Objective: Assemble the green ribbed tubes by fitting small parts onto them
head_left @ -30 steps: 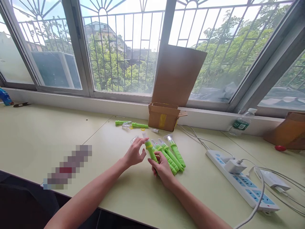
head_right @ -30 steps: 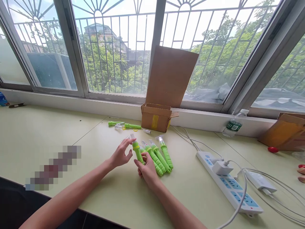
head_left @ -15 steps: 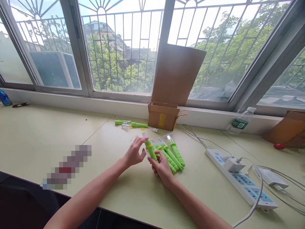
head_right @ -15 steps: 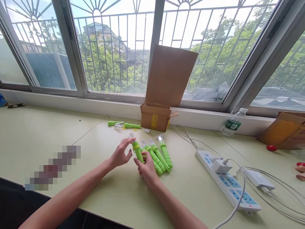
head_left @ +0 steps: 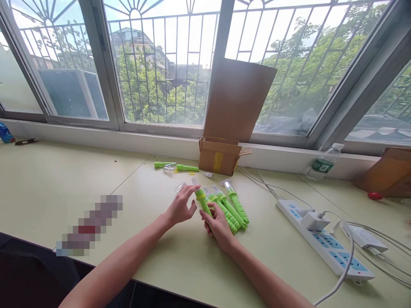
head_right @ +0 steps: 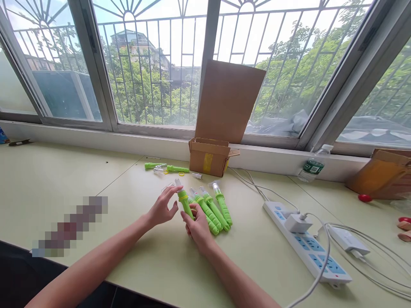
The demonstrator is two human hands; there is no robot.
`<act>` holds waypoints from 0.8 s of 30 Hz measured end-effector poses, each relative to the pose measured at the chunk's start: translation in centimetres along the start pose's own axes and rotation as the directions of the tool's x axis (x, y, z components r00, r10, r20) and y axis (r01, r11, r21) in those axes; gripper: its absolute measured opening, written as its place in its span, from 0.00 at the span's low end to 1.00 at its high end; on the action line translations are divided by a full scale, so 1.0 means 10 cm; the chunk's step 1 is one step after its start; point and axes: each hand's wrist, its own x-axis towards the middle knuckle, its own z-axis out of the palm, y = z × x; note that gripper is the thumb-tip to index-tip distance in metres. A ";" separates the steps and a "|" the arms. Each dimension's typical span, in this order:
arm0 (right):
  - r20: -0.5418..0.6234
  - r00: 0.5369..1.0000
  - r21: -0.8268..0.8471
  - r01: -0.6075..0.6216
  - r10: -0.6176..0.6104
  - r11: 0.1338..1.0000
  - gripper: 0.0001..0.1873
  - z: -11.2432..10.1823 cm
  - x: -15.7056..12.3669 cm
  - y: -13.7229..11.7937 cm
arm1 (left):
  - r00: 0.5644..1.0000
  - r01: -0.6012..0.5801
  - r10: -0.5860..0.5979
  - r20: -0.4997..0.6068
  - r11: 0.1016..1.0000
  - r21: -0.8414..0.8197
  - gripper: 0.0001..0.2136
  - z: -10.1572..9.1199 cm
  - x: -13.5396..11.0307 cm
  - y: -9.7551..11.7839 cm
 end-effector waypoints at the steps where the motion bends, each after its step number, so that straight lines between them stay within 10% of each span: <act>1: 0.002 1.000 -0.001 0.009 -0.009 1.000 0.19 0.00 -0.01 0.00 | 1.000 0.001 -0.001 -0.001 1.000 -0.001 0.30 0.00 0.00 0.00; 16: -0.019 1.000 0.070 -0.015 0.016 0.997 0.16 0.02 -0.02 -0.04 | 0.994 0.029 -0.021 -0.105 0.997 0.073 0.23 -0.02 0.00 -0.07; 24: -0.025 0.999 0.049 -0.033 0.034 0.998 0.15 0.02 -0.01 -0.04 | 0.950 0.291 -0.311 -0.019 0.865 0.409 0.16 -0.01 -0.05 -0.35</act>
